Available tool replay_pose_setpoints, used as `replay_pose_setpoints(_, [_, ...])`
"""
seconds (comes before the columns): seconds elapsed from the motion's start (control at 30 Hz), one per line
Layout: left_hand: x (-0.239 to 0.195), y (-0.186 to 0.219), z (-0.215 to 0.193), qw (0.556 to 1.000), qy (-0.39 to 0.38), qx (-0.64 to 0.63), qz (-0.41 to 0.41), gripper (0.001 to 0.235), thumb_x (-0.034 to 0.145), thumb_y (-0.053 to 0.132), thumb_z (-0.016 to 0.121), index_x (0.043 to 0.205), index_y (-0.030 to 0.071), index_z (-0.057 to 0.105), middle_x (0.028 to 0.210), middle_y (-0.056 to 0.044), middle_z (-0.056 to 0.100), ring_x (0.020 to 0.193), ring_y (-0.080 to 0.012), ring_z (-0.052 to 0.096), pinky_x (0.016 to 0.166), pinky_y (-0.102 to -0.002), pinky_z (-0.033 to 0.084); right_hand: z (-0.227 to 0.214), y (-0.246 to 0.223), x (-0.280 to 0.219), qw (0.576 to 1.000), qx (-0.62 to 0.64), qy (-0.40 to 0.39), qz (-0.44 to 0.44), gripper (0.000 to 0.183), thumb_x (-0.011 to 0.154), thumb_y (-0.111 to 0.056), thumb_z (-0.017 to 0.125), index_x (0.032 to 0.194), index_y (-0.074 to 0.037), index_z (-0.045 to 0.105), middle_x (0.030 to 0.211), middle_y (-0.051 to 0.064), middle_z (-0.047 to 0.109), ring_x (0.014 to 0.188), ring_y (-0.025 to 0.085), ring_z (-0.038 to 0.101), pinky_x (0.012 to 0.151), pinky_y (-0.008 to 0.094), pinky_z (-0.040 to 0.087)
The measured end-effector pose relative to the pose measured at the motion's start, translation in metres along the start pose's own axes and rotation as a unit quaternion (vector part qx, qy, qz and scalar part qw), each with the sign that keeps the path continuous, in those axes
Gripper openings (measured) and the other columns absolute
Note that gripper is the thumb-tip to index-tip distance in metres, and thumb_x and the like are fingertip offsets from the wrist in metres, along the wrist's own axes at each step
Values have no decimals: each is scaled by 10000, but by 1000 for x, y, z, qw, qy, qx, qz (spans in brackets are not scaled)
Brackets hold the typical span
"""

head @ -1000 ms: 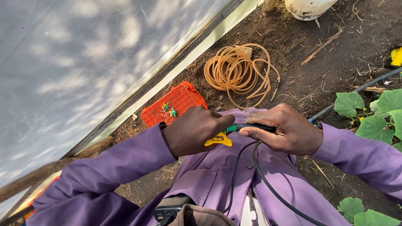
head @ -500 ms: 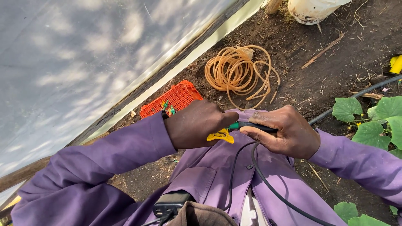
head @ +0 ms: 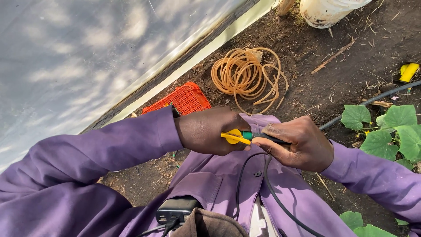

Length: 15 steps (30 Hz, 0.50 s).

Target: Installing and securing irrigation valves onto a main water line using a specialized tool in a greenhouse.

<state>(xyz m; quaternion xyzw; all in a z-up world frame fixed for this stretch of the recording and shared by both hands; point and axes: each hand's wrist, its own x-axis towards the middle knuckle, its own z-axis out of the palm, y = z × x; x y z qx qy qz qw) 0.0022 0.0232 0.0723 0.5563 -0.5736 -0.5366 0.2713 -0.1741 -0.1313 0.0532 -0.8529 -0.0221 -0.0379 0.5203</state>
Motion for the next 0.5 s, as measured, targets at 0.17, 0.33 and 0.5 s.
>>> replay_pose_setpoints(0.17, [2, -12, 10, 999, 16, -50, -17, 310, 878, 203, 665, 1122, 21, 721, 954, -241, 758, 894, -451, 756, 777, -508, 622, -2, 7, -3, 1000, -20, 15, 8, 212, 911, -145, 708, 708, -98, 667, 436, 119, 527, 310, 288, 549, 306, 275, 394])
replay_pose_setpoints(0.33, [2, -4, 2, 999, 35, 19, 8, 319, 841, 158, 689, 1130, 28, 715, 925, -217, 756, 854, -456, 746, 729, -489, 618, -9, -5, -1, 999, -19, 33, 6, 213, 892, -154, 731, 693, -113, 667, 410, 58, 495, 293, 249, 524, 308, 254, 382])
replay_pose_setpoints(0.5, [1, -1, -6, 959, 98, 258, 59, 420, 764, 84, 782, 1142, -9, 624, 895, -277, 738, 783, -505, 722, 652, -568, 587, -24, -20, 13, 993, -109, 14, 48, 191, 941, -219, 708, 804, -88, 690, 531, 172, 575, 495, 393, 640, 402, 361, 461])
